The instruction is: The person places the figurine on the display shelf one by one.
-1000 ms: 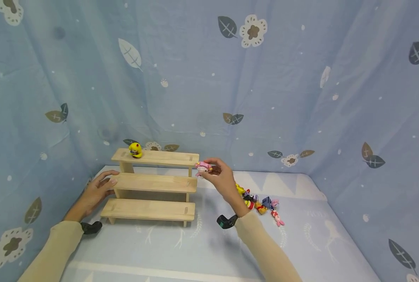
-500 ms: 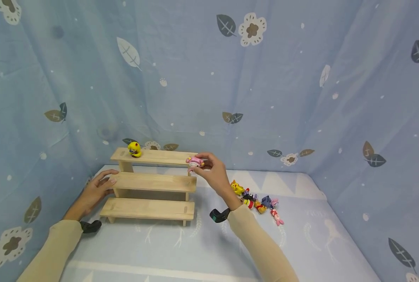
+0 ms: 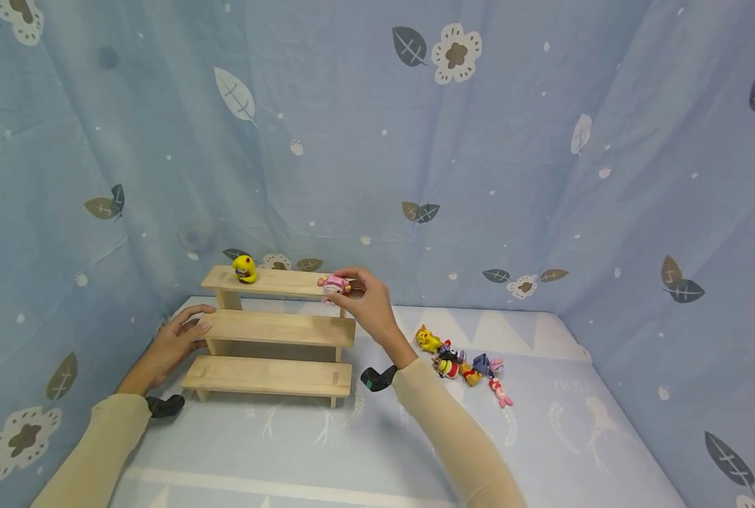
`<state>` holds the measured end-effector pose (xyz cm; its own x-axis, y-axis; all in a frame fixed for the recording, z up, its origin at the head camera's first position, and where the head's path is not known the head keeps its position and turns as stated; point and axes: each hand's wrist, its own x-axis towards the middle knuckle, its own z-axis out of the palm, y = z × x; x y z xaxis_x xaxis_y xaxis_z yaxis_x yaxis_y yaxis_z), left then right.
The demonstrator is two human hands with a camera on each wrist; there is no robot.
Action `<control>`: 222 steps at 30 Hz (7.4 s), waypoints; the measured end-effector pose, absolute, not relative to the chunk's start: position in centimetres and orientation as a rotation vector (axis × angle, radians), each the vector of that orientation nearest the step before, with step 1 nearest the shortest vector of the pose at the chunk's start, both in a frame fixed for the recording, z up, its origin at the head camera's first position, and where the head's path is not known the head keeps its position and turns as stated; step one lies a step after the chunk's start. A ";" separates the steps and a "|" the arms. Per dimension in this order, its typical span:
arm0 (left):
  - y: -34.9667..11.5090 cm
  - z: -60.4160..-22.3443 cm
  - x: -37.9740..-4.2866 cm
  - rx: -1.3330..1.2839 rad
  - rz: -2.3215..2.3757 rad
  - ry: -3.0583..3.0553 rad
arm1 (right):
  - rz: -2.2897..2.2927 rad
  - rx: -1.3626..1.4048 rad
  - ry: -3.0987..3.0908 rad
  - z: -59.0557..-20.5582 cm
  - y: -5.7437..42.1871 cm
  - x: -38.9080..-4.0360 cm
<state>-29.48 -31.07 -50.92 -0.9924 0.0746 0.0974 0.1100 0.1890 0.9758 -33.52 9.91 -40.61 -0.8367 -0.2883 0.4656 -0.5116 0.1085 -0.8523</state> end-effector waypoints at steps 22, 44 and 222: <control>-31.5 -51.2 -29.5 -0.217 -1.960 -2.399 | 1.795 0.792 -2.182 -40.1 4.2 -34.7; -31.2 -50.8 -28.7 -0.201 -1.981 -2.385 | 1.707 0.784 -2.189 -40.1 0.8 -35.8; -30.8 -51.0 -28.5 -0.179 -2.030 -2.331 | 1.531 0.512 -2.410 -43.4 22.2 -32.4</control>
